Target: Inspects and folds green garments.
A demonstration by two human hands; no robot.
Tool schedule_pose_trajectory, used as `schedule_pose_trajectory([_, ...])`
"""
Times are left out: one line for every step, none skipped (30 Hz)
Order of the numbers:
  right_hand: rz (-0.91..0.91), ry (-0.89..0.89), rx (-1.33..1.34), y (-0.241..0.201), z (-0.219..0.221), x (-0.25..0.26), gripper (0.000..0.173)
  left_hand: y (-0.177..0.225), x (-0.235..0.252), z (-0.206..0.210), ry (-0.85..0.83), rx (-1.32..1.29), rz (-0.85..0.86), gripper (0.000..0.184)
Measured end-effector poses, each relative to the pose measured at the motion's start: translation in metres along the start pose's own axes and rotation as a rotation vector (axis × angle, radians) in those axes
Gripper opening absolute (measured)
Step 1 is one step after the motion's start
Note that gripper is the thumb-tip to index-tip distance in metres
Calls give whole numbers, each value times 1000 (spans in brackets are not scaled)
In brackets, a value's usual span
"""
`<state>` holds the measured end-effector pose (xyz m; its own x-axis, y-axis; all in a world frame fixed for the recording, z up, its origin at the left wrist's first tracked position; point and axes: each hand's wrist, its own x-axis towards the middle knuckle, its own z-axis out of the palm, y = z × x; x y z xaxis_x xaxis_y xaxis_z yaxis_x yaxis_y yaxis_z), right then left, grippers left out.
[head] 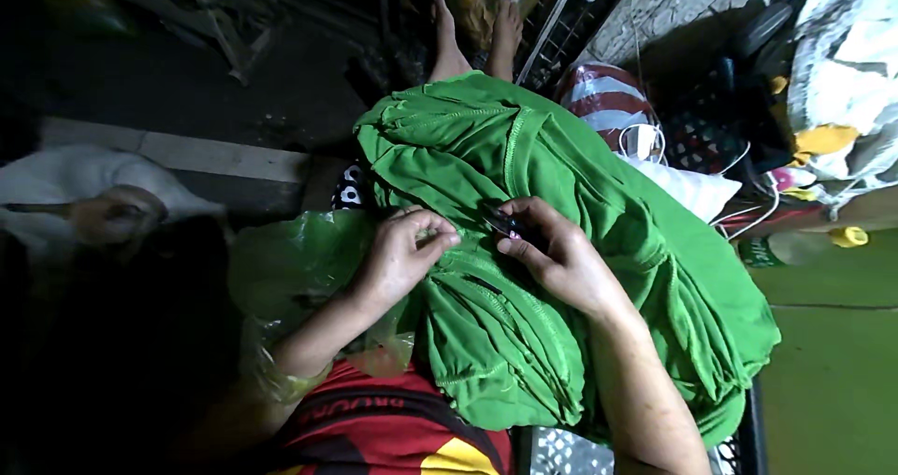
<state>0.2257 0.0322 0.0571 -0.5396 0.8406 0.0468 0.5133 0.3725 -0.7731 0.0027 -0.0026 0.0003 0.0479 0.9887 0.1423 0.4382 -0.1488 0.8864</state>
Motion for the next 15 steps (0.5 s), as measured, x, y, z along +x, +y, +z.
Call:
schedule_pose_trajectory([1,1,-12,-1,0,3,28,1,0,2,12,33,20,14])
schedule_pose_trajectory([9,7,-19,-1,1,6,28,1,1,3,13,41,17,14])
schedule_pose_trajectory([19,18,-17,-1,2,8,27,2,2,1,-8,17,-19,14])
schedule_pose_trajectory([28,26,-8,1,2,9,27,3,3,-2,-37,-29,-68,14])
schedule_pose_trajectory([35,32,14,2,2,8,27,3,3,-5,-62,-89,-116,14])
schedule_pose_trajectory([37,37,48,5,2,7,28,3,4,-10,-87,-165,-155,13])
schedule_pose_trajectory([28,39,86,7,1,6,28,1,4,-13,-101,-253,-177,12])
schedule_pose_trajectory([14,40,122,9,0,4,29,-1,4,-15,-101,-337,-191,11])
schedule_pose_trajectory([-3,42,152,11,-1,2,30,-3,4,-16,-85,-397,-200,11])
schedule_pose_trajectory([-17,46,171,12,-1,1,30,-5,5,-17,-67,-424,-199,11])
schedule_pose_trajectory([-27,50,177,13,-1,1,29,-4,6,-17,-53,-419,-191,11])
schedule_pose_trajectory([-37,47,174,14,0,1,29,-2,6,-16,-46,-390,-177,10])
schedule_pose_trajectory([-43,40,163,14,1,1,29,-1,6,-14,-48,-338,-154,9])
schedule_pose_trajectory([-46,31,138,14,2,1,32,0,5,-11,-50,-251,-118,10])
schedule_pose_trajectory([-44,21,91,14,4,2,37,0,4,-7,-44,-150,-60,12])
